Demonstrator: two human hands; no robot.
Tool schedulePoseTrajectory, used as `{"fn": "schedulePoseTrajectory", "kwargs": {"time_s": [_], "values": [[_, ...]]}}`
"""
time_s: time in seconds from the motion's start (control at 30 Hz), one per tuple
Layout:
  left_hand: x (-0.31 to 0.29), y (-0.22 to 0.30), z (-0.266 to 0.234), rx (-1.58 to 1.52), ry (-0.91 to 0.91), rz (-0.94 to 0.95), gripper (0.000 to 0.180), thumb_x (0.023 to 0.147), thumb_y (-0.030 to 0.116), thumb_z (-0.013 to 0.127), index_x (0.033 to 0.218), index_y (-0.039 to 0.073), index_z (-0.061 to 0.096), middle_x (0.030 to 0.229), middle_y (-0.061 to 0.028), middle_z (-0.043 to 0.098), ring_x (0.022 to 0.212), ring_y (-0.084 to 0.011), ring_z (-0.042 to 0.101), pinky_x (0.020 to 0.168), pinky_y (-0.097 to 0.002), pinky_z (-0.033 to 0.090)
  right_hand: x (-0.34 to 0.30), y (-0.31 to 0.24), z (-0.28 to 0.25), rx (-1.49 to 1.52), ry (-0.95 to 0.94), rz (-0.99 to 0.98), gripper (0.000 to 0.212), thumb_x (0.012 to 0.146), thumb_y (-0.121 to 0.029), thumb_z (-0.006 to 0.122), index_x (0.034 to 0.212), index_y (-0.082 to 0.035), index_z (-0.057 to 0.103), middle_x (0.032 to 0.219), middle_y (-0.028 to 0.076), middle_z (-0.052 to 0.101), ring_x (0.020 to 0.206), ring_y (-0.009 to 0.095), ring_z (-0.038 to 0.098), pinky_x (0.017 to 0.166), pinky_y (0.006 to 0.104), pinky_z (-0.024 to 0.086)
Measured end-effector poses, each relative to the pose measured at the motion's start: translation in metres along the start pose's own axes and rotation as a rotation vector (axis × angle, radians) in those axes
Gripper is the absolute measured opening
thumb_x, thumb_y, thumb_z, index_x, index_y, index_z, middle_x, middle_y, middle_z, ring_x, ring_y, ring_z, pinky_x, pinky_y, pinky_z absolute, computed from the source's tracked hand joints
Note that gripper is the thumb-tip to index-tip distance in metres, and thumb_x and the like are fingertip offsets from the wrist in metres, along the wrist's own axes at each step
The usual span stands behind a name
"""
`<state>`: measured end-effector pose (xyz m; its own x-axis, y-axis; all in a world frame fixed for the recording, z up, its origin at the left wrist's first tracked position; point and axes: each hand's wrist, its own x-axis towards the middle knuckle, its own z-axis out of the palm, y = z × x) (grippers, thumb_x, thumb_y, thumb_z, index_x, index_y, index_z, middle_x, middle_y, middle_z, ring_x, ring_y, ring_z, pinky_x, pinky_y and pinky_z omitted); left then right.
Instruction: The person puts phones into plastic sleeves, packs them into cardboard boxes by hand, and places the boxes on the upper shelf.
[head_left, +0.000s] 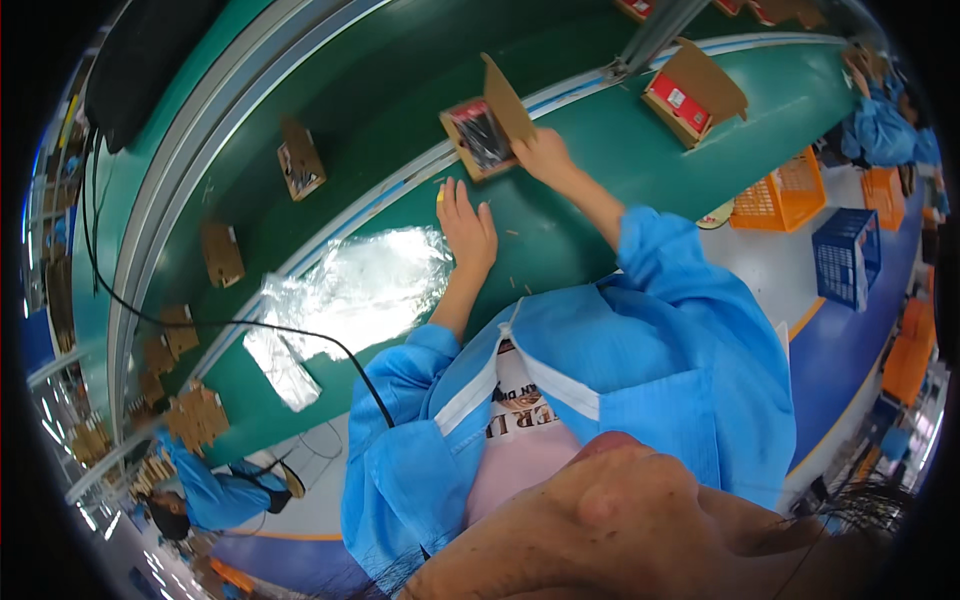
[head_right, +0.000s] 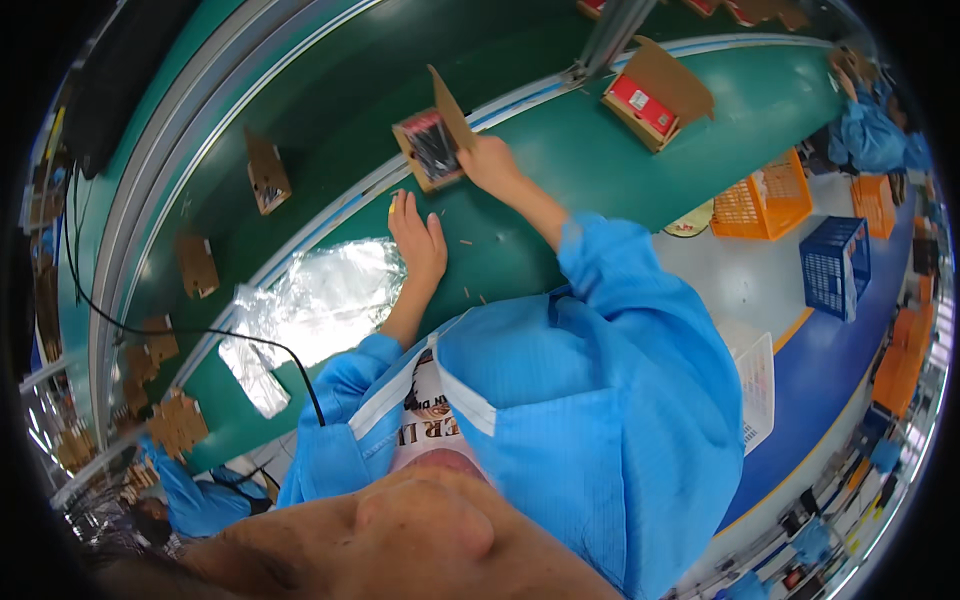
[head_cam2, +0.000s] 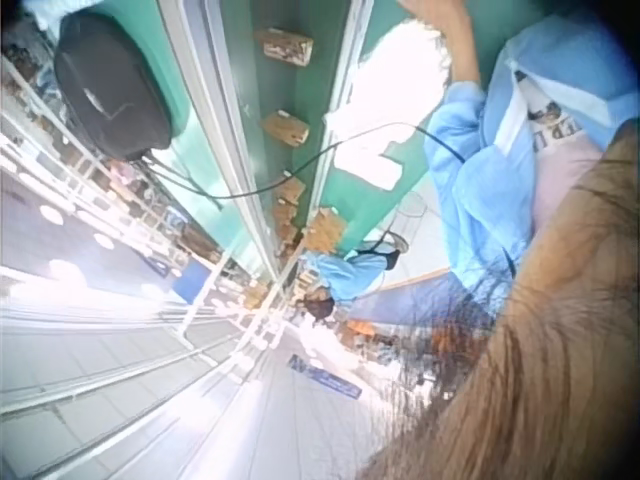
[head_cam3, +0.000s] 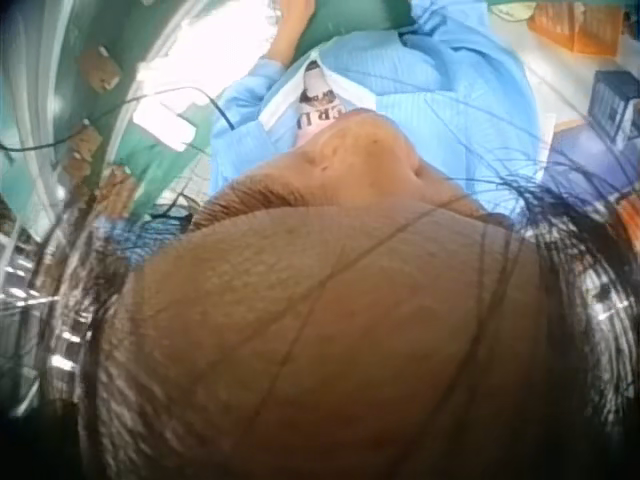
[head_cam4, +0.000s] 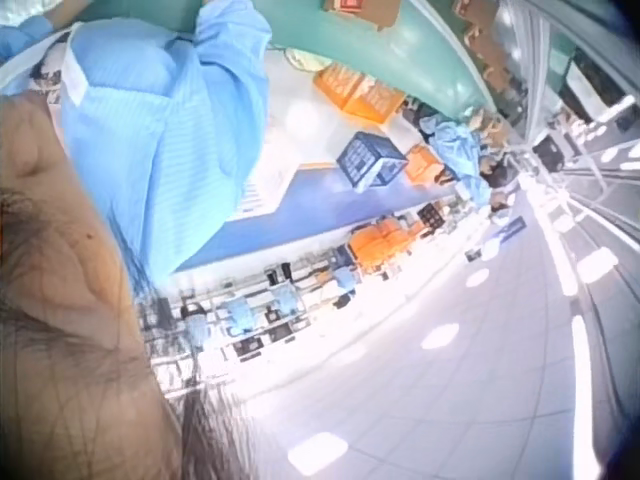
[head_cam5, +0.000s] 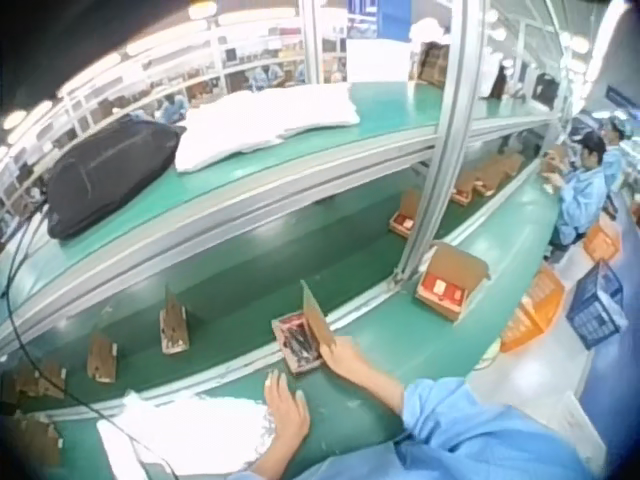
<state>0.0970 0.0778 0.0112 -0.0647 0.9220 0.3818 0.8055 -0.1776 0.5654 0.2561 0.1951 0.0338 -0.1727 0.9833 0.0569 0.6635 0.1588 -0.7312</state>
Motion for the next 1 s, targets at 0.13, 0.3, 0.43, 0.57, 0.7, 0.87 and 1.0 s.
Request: {"fn": "schedulePoseTrajectory", "kwargs": {"time_s": [0.13,0.3,0.43,0.57,0.7,0.87,1.0], "values": [[0.006,0.004,0.015,0.031,-0.095,0.056,0.049,0.085,0.012,0.054,0.128,-0.007,0.040,0.136,-0.0260,0.036,0.125,-0.0443,0.034,0.104,-0.0497,0.029,0.083,0.004,0.009,0.020,0.112,-0.095,0.045,0.078,-0.023,0.060,0.111,0.006,0.053,0.110,0.028,0.057,0.103,0.041,0.054,0.088,0.0463,0.045],[0.008,-0.005,0.019,0.170,-0.181,0.073,0.043,0.081,0.011,0.057,0.119,-0.007,0.048,0.132,-0.0275,0.039,0.122,-0.0441,0.038,0.104,-0.0483,0.031,0.103,0.048,0.023,-0.091,0.087,0.067,0.055,0.072,-0.018,0.057,0.120,0.007,0.048,0.121,0.027,0.052,0.116,0.041,0.047,0.099,0.0447,0.040],[0.014,-0.004,0.019,0.187,-0.206,0.050,0.042,0.081,0.011,0.056,0.119,-0.006,0.049,0.133,-0.0261,0.040,0.122,-0.0442,0.038,0.103,-0.0482,0.033,0.144,0.119,-0.017,-0.311,0.277,0.163,0.041,0.071,-0.008,0.055,0.108,0.008,0.048,0.123,0.029,0.045,0.112,0.042,0.046,0.097,0.0454,0.040],[0.019,-0.002,0.019,0.197,-0.247,0.023,0.043,0.081,0.013,0.056,0.119,-0.006,0.050,0.133,-0.0271,0.039,0.122,-0.0438,0.038,0.105,-0.0484,0.031,0.201,0.173,-0.072,-0.544,0.539,0.248,0.047,0.079,-0.008,0.052,0.123,0.007,0.042,0.134,0.030,0.034,0.124,0.047,0.036,0.100,0.0499,0.036],[0.021,-0.002,0.019,0.186,-0.286,-0.016,0.042,0.082,0.013,0.054,0.119,-0.005,0.050,0.135,-0.0266,0.039,0.124,-0.0439,0.037,0.105,-0.0485,0.030,0.236,0.207,-0.103,-0.875,0.655,0.397,0.047,0.085,-0.017,0.048,0.127,0.003,0.042,0.133,0.025,0.038,0.126,0.045,0.035,0.096,0.0584,0.035],[0.023,-0.005,0.020,0.171,-0.293,-0.019,0.041,0.082,0.013,0.053,0.119,-0.005,0.051,0.135,-0.0265,0.038,0.124,-0.0443,0.037,0.105,-0.0490,0.031,0.246,0.203,-0.092,-1.114,0.549,0.298,0.028,0.081,-0.021,0.054,0.102,-0.005,0.060,0.107,0.015,0.057,0.099,0.034,0.050,0.076,0.0544,0.040],[0.026,-0.006,0.024,0.171,-0.271,0.005,0.041,0.082,0.014,0.054,0.118,-0.005,0.051,0.135,-0.0262,0.039,0.123,-0.0443,0.038,0.105,-0.0492,0.031,0.204,0.150,-0.044,-0.855,0.423,0.117,0.024,0.079,-0.019,0.056,0.100,-0.008,0.060,0.109,0.014,0.055,0.101,0.036,0.049,0.081,0.0519,0.040]]}}
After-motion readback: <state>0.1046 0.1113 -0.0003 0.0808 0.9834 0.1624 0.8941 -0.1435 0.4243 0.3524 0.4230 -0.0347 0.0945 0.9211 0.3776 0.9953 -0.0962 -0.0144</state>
